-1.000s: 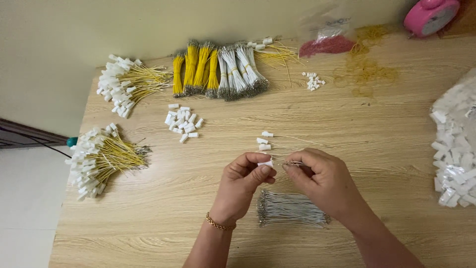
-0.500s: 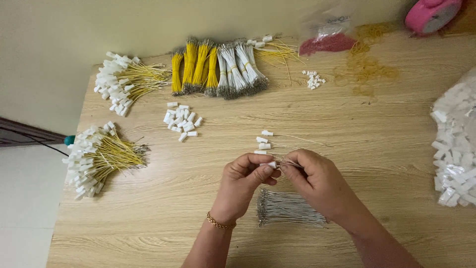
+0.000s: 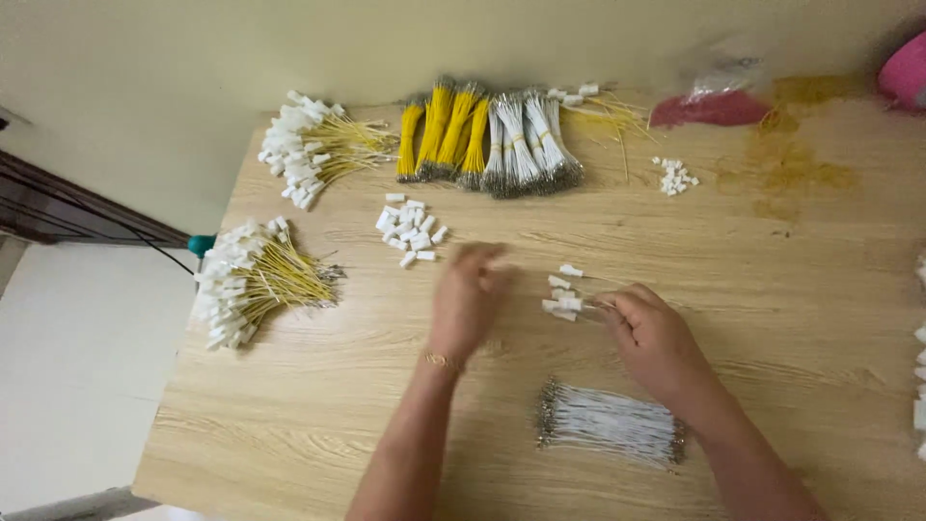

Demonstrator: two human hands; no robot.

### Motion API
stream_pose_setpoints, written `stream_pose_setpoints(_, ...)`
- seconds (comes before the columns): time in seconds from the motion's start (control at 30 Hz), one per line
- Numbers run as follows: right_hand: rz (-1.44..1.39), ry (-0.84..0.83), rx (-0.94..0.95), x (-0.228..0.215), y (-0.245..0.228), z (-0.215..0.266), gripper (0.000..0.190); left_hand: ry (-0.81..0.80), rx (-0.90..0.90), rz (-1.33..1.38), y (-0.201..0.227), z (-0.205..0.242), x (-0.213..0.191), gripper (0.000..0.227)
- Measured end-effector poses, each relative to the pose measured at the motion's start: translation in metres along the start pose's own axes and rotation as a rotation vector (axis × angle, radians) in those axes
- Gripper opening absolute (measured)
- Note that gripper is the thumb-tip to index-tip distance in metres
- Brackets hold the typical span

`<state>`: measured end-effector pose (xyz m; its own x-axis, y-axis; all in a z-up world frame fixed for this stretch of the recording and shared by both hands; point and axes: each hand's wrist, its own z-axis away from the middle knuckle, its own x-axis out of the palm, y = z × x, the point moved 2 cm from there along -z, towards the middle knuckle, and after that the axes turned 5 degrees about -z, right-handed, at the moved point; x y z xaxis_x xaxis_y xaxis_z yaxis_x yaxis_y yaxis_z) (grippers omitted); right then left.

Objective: Assembling white plastic connectors onto small metal pins and wires.

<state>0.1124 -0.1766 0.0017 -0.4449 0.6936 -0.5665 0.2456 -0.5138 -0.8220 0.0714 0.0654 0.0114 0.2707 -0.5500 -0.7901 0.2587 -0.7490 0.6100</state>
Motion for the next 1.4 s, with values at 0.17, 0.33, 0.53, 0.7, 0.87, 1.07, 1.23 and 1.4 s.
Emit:
stream_pose_setpoints(0.17, 0.003, 0.072, -0.039, -0.007, 0.002, 0.002, 0.028, 0.374, 0.108, -0.456, -0.081, -0.04, 0.005, 0.029)
stream_pose_setpoints(0.33, -0.011, 0.09, 0.14, -0.022, -0.03, 0.012, 0.034, 0.393, 0.068, -0.661, -0.072, -0.043, -0.005, 0.017)
stream_pose_setpoints(0.53, -0.114, 0.13, 0.08, -0.027, -0.032, 0.023, 0.022, 0.505, 0.265, -0.483, -0.046, -0.018, 0.003, 0.015)
stream_pose_setpoints(0.7, -0.348, 0.008, 0.193, -0.025, -0.036, 0.023, 0.013, -0.051, -0.014, 0.283, 0.03, 0.033, 0.009, 0.021)
stream_pose_setpoints(0.87, -0.241, 0.07, 0.078, -0.03, -0.045, 0.029, 0.013, -0.227, 0.01, 0.796, 0.058, 0.06, 0.019, 0.02)
stream_pose_setpoints(1.07, -0.118, 0.166, -0.058, -0.033, -0.05, 0.035, 0.016, -0.289, 0.016, 0.865, 0.059, 0.065, 0.025, 0.016)
stream_pose_setpoints(1.23, -0.211, 0.138, -0.046, -0.033, -0.051, 0.036, 0.018, -0.317, -0.05, 0.919, 0.059, 0.065, 0.024, 0.015)
stream_pose_setpoints(1.4, -0.439, 0.026, 0.094, -0.029, -0.038, 0.033, 0.018, -0.322, -0.049, 0.91, 0.061, 0.069, 0.024, 0.011)
